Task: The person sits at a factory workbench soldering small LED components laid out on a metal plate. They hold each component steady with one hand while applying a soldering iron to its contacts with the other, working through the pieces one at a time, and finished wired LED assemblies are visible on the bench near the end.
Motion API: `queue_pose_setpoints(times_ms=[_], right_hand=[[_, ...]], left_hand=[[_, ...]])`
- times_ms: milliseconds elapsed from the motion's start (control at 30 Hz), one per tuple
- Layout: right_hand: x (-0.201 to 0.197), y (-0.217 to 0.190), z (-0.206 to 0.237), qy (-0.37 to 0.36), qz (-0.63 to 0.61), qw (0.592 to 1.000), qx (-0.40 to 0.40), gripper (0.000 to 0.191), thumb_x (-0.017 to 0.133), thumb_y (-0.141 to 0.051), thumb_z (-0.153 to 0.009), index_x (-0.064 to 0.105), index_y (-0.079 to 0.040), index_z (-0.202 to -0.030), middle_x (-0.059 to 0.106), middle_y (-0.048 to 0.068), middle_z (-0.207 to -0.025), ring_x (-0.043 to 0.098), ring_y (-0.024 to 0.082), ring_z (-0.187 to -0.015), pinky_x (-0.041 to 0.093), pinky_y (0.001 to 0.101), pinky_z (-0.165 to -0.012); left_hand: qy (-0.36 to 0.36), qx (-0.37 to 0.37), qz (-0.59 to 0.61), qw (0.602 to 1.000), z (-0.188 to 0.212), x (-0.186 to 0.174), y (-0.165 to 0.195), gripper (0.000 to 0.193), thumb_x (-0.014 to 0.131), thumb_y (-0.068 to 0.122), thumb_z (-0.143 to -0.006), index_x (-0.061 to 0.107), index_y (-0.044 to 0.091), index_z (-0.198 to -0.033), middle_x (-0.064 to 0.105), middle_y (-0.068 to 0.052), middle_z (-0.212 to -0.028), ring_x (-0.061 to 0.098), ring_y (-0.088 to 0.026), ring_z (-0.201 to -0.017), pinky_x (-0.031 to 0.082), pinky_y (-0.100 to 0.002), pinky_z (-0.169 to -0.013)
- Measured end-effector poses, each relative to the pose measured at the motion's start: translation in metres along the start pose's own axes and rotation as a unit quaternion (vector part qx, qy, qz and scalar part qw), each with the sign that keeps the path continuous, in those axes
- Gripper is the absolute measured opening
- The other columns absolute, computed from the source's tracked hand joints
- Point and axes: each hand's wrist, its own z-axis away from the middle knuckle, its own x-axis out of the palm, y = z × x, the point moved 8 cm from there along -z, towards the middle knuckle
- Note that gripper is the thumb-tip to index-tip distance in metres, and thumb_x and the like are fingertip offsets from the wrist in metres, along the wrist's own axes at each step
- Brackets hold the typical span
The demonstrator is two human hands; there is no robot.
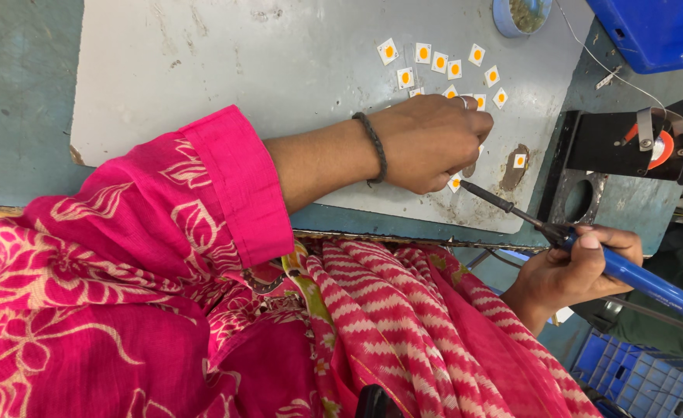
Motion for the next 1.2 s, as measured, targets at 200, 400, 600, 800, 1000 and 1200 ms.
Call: queue_pose_setpoints(times_ms=[200, 400, 600, 800, 1000, 1200], right_hand=[[-0.002, -0.004, -0.005, 0.012, 0.002, 0.999, -0.032, 0.032, 0.072, -0.021, -0.098, 0.047, -0.001, -0.104, 0.054, 0.009, -0.095, 0.056, 0.017, -0.075, 0.050, 0.0256, -0.067], [-0.001, -0.003, -0.006, 0.004, -0.004, 1.000, -0.031, 0.031, 0.071, -0.019, -0.098, 0.048, 0.000, -0.105, 0.053, 0.009, -0.092, 0.054, 0.017, -0.075, 0.047, 0.0250, -0.068], [0.007, -0.004, 0.000, 0.011, -0.025, 1.000, 0.006, 0.028, 0.071, -0.016, -0.093, 0.047, -0.003, -0.100, 0.053, 0.009, -0.093, 0.053, 0.016, -0.069, 0.045, 0.0238, -0.062], [0.012, -0.007, 0.001, 0.001, -0.016, 1.000, -0.007, 0.028, 0.072, -0.015, -0.095, 0.047, -0.002, -0.101, 0.054, 0.010, -0.091, 0.054, 0.017, -0.073, 0.047, 0.0242, -0.068], [0.008, -0.002, 0.000, -0.006, -0.041, 0.999, 0.000, 0.029, 0.075, -0.014, -0.096, 0.049, -0.001, -0.101, 0.055, 0.011, -0.086, 0.054, 0.018, -0.072, 0.047, 0.0254, -0.068], [0.014, -0.008, 0.001, -0.009, 0.000, 1.000, 0.012, 0.029, 0.074, -0.019, -0.094, 0.052, -0.001, -0.097, 0.055, 0.010, -0.084, 0.048, 0.013, -0.062, 0.037, 0.0201, -0.056]], left_hand=[[0.015, 0.029, 0.034, 0.999, -0.002, -0.011, -0.008, 0.007, 0.073, 0.013, -0.068, 0.072, 0.007, -0.070, 0.065, -0.013, -0.099, 0.061, -0.035, -0.103, 0.053, -0.046, -0.083], [-0.005, 0.021, 0.033, 0.999, -0.002, -0.010, -0.016, 0.010, 0.075, 0.016, -0.061, 0.068, 0.010, -0.059, 0.065, -0.011, -0.090, 0.061, -0.035, -0.095, 0.051, -0.045, -0.080], [-0.011, 0.023, 0.024, 0.999, -0.001, -0.008, -0.014, 0.008, 0.076, 0.015, -0.062, 0.069, 0.012, -0.058, 0.065, -0.011, -0.091, 0.061, -0.034, -0.096, 0.051, -0.045, -0.079], [-0.011, 0.030, 0.020, 0.999, -0.001, -0.010, -0.010, 0.008, 0.077, 0.016, -0.059, 0.069, 0.013, -0.057, 0.065, -0.009, -0.090, 0.061, -0.033, -0.097, 0.050, -0.045, -0.078], [-0.022, 0.022, -0.001, 1.000, -0.002, -0.010, -0.005, 0.007, 0.077, 0.014, -0.059, 0.070, 0.013, -0.057, 0.065, -0.009, -0.090, 0.061, -0.033, -0.097, 0.050, -0.045, -0.077], [-0.031, 0.019, -0.011, 0.999, -0.002, -0.008, -0.005, 0.006, 0.076, 0.012, -0.057, 0.074, 0.012, -0.062, 0.065, -0.010, -0.094, 0.061, -0.034, -0.099, 0.051, -0.046, -0.079]])
